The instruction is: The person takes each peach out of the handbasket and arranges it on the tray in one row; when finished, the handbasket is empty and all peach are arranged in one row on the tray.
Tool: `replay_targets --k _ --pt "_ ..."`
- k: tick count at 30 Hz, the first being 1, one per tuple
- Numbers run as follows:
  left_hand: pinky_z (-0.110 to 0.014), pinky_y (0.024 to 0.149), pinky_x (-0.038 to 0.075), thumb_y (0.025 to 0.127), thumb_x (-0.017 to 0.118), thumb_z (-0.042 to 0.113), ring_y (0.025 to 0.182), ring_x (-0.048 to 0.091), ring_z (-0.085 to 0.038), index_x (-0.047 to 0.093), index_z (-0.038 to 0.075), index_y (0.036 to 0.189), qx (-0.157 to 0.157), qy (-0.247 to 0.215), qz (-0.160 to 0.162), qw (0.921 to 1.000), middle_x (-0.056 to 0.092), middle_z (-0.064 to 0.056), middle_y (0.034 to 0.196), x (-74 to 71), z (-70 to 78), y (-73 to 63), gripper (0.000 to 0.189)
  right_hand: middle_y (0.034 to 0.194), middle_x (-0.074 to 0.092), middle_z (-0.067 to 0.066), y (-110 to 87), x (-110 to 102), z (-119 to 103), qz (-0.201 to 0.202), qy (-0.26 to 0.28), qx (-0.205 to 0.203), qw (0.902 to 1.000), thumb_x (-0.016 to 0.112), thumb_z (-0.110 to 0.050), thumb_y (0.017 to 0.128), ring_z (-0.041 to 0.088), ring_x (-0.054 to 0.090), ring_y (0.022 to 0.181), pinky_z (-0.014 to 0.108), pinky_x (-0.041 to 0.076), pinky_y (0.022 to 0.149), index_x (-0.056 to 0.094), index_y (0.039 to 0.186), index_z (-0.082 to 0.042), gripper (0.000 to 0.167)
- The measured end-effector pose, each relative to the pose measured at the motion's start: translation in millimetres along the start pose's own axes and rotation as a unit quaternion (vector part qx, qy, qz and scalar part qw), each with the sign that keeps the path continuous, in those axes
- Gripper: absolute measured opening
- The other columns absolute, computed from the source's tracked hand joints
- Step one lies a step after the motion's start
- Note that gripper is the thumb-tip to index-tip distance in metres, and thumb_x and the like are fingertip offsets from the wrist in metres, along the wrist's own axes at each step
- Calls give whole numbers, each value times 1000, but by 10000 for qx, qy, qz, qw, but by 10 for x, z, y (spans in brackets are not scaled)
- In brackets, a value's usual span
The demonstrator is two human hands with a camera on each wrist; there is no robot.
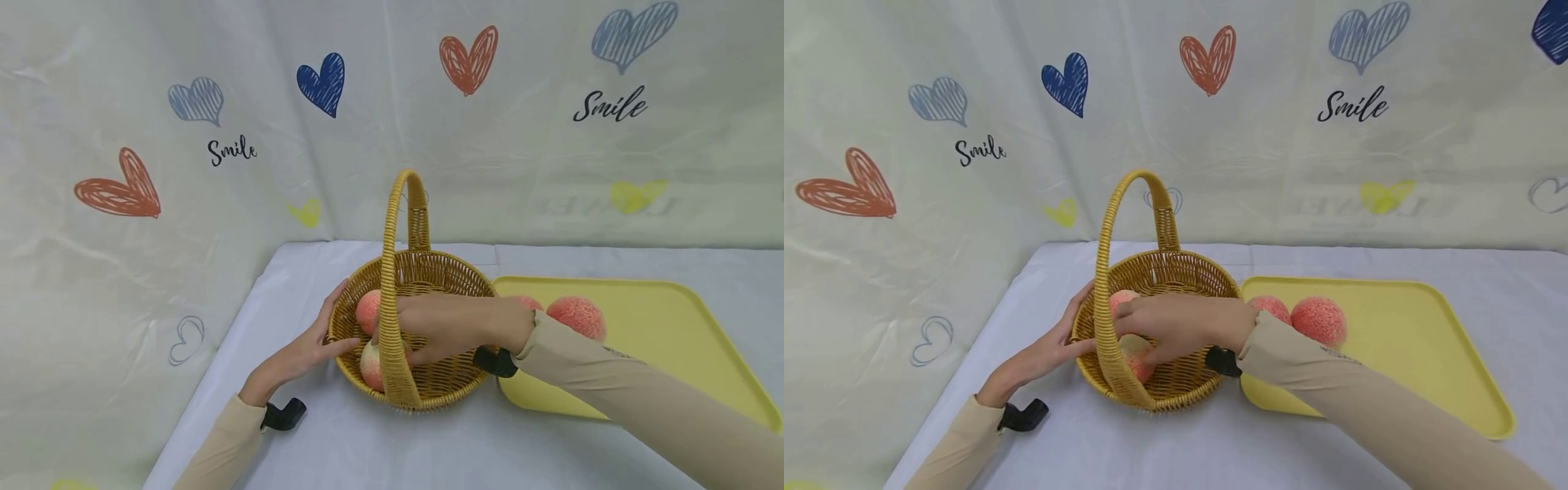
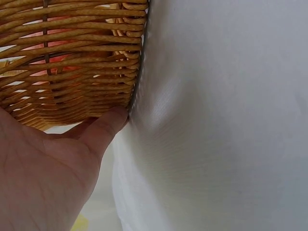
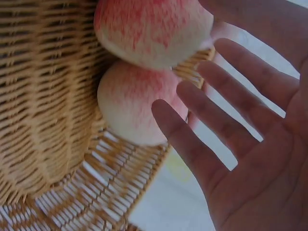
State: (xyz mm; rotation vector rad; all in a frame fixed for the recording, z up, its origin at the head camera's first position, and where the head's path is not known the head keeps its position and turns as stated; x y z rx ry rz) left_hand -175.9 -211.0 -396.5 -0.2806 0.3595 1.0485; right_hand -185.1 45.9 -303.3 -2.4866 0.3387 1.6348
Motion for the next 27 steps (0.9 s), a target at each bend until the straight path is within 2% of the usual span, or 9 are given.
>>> replay_targets --k 3,6,9,12,14,15,19,22,27 --pt "-62 124 8 100 68 32 160 0 -28 -3 40 167 95 -22 1 10000 -3 1 175 10 -11 -5 97 129 66 -3 91 75 -8 -227 265 -270 9990 80 -16 95 9 57 125 28 48 105 71 126 -13 32" --pt "-62 123 9 100 67 30 160 0 -29 -3 41 167 123 -49 -17 9999 -3 1 175 21 -22 -12 97 127 66 -4 137 127 -13 -257 344 -572 9974 77 -19 97 7 56 124 27 45 107 72 125 -14 29" --pt "-63 123 9 100 67 31 160 0 -29 -3 41 167 125 -49 -14 9999 -3 1 175 28 -22 -14 97 112 66 -9 151 154 -11 -160 495 -674 9964 76 -24 99 3 58 109 24 48 98 74 115 -16 18" --pt "-63 123 9 100 67 31 160 0 -29 -3 40 167 107 -13 -5 9999 -4 1 175 29 -11 -9 98 99 62 -15 128 141 -3 -86 761 -405 9962 77 -29 98 0 57 95 21 50 86 73 105 -23 10" --pt "-62 124 9 100 68 32 160 0 -30 -3 39 167 101 17 -4 9999 -5 1 175 26 -6 0 98 98 60 -15 86 114 13 -40 813 -164 9965 81 -31 95 1 55 93 23 51 85 72 106 -26 15" --pt "-62 124 10 100 68 31 160 0 -30 -3 39 167 98 20 -9 9999 -5 1 175 24 0 2 98 100 61 -14 60 99 23 -13 752 -83 9971 83 -31 92 3 56 95 24 51 87 72 109 -25 21" --pt "-62 123 11 100 68 30 160 1 -31 -3 38 167 102 26 -5 9999 -6 0 175 6 7 2 98 130 61 -6 -49 64 59 -47 333 292 9990 91 -33 83 11 55 119 34 46 107 67 136 -19 60" --pt "-63 123 10 100 67 31 160 0 -31 -3 38 167 106 20 1 9999 -6 0 175 -3 13 -5 98 140 57 -4 -81 84 72 -201 261 505 9982 91 -36 82 12 54 124 35 46 108 62 144 -18 71" --pt "-62 123 11 100 67 34 160 0 -30 -3 39 167 89 -23 -13 10000 -6 1 174 -1 4 2 97 131 56 -6 -62 124 48 -579 436 607 9955 89 -32 85 8 53 115 29 46 104 68 134 -25 54"
Point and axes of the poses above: each hand's wrist, its own y-axis towards the middle knuckle, its own x-axis out of the palm, z = x × y, the point moved 2 cm from there along y, towards the middle knuckle
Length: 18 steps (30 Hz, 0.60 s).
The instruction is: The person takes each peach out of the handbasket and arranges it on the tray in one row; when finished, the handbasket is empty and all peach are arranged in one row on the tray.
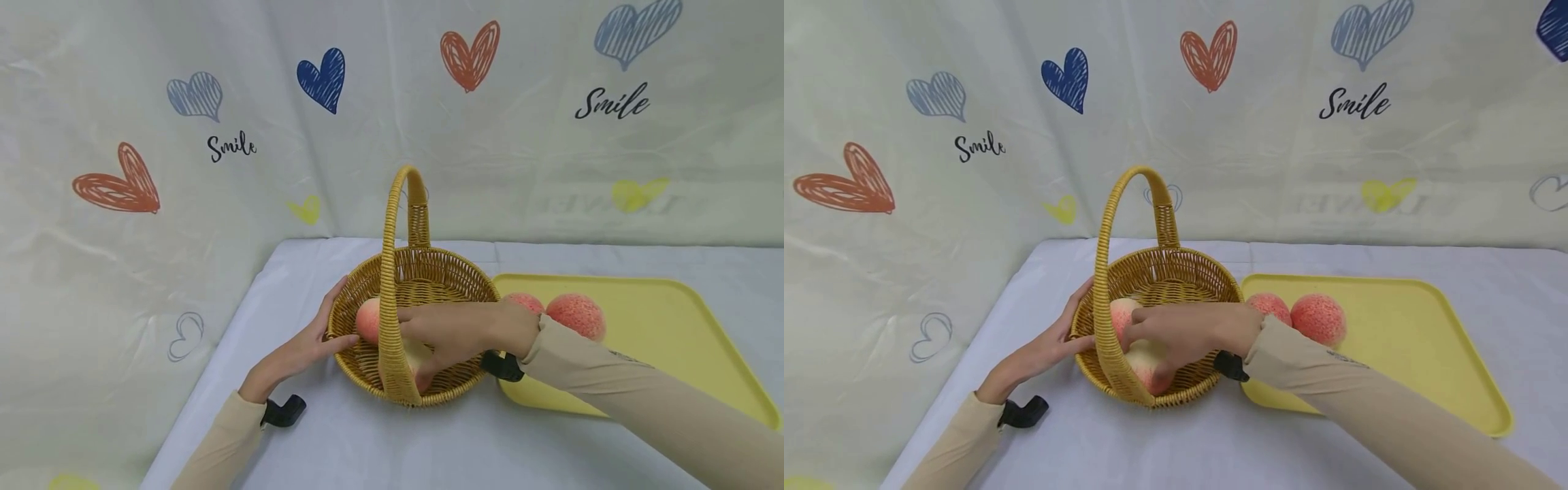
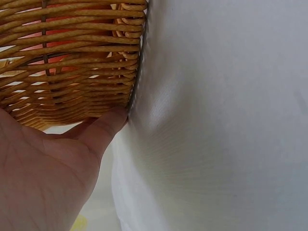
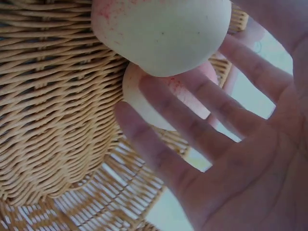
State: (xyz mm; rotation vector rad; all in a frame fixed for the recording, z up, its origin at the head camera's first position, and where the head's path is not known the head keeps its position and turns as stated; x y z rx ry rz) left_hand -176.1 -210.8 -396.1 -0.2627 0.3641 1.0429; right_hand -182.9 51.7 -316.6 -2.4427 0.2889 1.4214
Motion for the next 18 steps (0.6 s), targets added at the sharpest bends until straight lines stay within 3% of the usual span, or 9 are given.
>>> replay_targets --k 6,11,16,18 --pt "-61 124 10 101 68 33 160 1 -30 -4 39 167 47 -13 -30 10000 -6 1 174 3 -13 13 98 129 54 -6 12 -12 -58 -261 70 137 9995 90 -25 84 7 53 116 28 45 105 69 125 -32 46" --pt "-62 124 10 101 68 31 160 1 -30 -4 39 167 81 -48 -30 10000 -6 0 174 4 1 13 97 135 54 -8 -33 -31 -60 -251 116 334 9991 89 -24 86 9 53 119 31 43 108 61 137 -28 59" --pt "-63 124 10 101 68 32 160 0 -31 -3 38 167 36 -13 7 10000 -6 0 175 4 3 13 98 133 59 -9 -102 -25 -34 -108 354 697 9969 88 -26 87 9 56 118 33 46 105 53 138 -25 62" --pt "-63 123 10 101 68 33 160 0 -32 -4 38 167 27 -9 7 10000 -6 0 175 4 1 15 98 125 58 -8 -130 -22 -29 -131 272 784 9965 86 -25 88 10 57 108 33 49 97 54 137 -25 58"
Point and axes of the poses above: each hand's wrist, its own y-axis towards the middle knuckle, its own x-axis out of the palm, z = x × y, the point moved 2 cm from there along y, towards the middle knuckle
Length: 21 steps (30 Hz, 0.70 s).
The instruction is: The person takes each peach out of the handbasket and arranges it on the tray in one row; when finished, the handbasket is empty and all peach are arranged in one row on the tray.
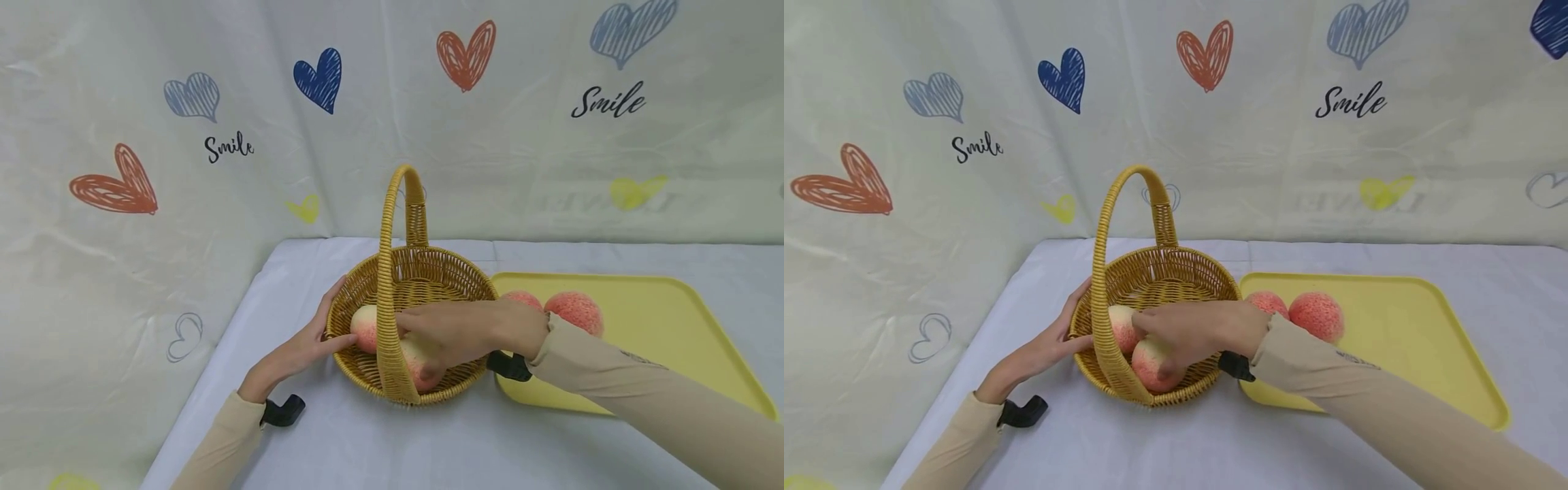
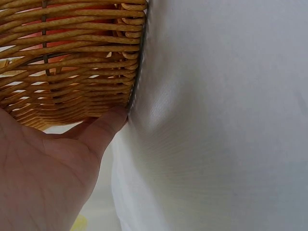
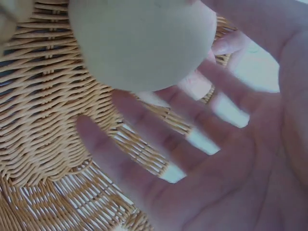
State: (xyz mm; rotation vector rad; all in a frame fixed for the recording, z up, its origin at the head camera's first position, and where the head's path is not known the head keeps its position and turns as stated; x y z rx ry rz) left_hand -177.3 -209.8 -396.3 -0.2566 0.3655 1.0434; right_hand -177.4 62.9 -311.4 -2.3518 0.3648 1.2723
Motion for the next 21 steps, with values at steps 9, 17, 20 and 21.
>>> replay_targets --k 9,17,20,21 --pt "-62 124 9 100 69 33 160 0 -32 -4 37 167 -25 22 26 10000 -6 -1 175 3 16 -13 99 123 52 -6 -58 38 13 -206 -34 351 9992 84 -30 89 12 55 106 34 48 97 58 141 -31 59" --pt "-64 124 9 101 68 33 160 -1 -33 -4 36 168 -19 31 9 10000 -7 -1 175 7 14 -17 99 127 54 -1 -50 143 18 45 -139 86 9999 81 -33 92 16 56 115 39 49 101 49 149 -26 66" --pt "-64 124 9 101 68 34 160 0 -32 -4 36 168 -24 53 20 10000 -6 -1 175 8 23 -23 99 127 54 1 -63 158 24 174 -178 -85 9997 81 -33 93 18 57 116 41 49 103 49 150 -24 65" --pt "-64 123 9 101 68 34 160 0 -32 -4 35 168 -21 54 25 10000 -6 -1 175 8 27 -24 99 127 54 0 -66 159 26 207 -156 -77 9996 81 -32 93 18 57 117 41 48 103 49 150 -24 65"
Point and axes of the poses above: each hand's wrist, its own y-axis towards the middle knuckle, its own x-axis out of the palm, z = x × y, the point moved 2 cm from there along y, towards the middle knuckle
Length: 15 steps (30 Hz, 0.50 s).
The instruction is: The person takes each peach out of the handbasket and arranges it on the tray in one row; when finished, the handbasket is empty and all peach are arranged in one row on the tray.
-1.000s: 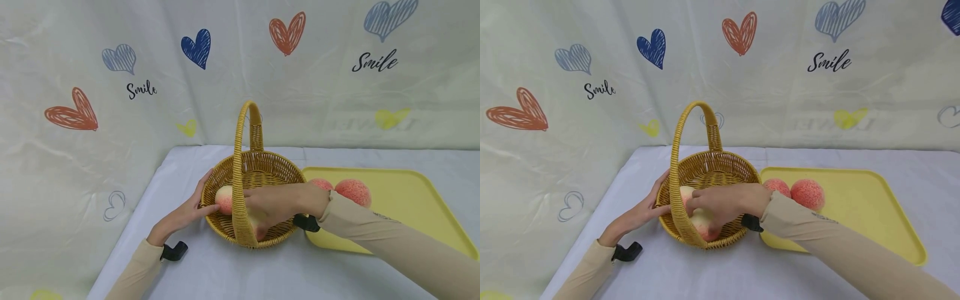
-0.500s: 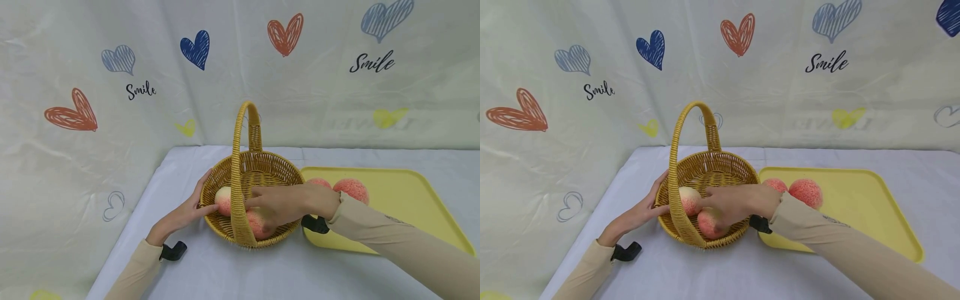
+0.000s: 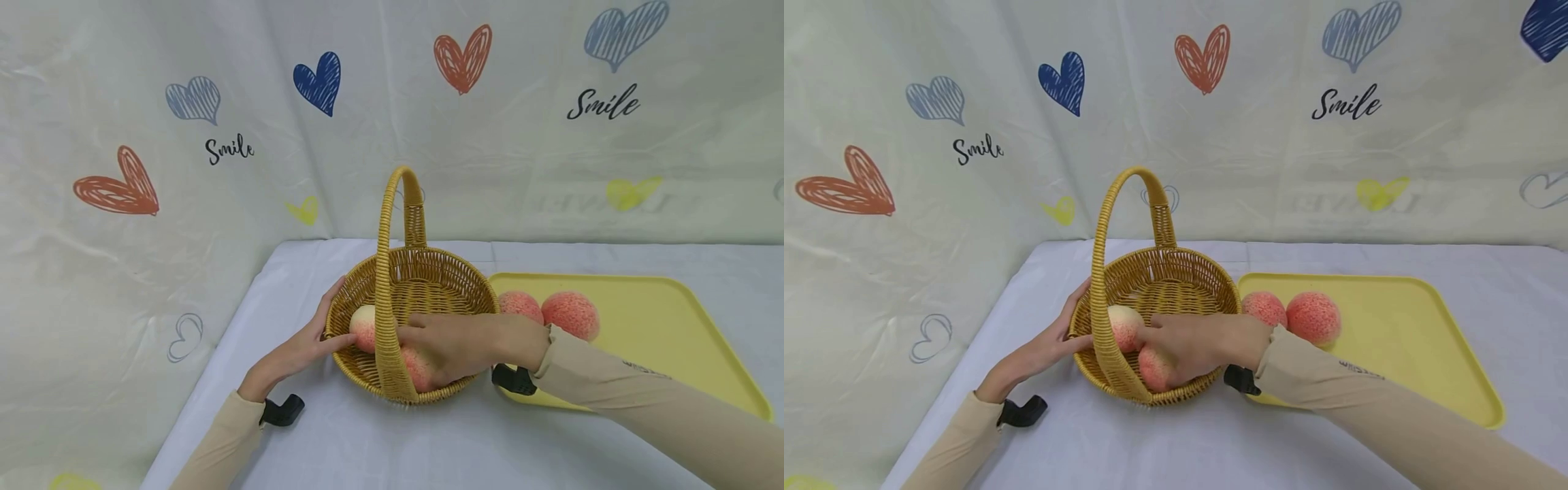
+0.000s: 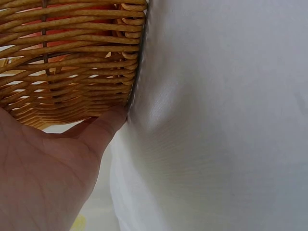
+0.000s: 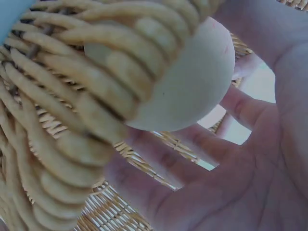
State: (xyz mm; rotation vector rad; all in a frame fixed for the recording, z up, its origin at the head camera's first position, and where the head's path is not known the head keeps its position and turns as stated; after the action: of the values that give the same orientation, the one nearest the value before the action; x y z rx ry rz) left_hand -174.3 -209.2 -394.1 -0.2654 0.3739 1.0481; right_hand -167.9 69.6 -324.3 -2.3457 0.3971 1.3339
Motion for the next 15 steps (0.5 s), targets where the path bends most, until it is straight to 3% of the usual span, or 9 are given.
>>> replay_targets --k 8,15 --pt "-63 124 9 101 69 35 160 0 -32 -4 35 168 -21 -3 -20 10000 -6 -1 175 5 11 0 99 122 55 1 -39 -50 24 187 -43 216 9996 76 -24 95 16 56 104 38 51 93 58 145 -19 53" --pt "-64 123 9 101 68 35 160 -1 -32 -5 36 167 -46 3 -19 10000 -6 -1 175 0 14 3 99 120 55 2 -34 -41 56 374 56 123 9992 76 -23 95 18 57 106 39 50 95 60 137 -21 46"
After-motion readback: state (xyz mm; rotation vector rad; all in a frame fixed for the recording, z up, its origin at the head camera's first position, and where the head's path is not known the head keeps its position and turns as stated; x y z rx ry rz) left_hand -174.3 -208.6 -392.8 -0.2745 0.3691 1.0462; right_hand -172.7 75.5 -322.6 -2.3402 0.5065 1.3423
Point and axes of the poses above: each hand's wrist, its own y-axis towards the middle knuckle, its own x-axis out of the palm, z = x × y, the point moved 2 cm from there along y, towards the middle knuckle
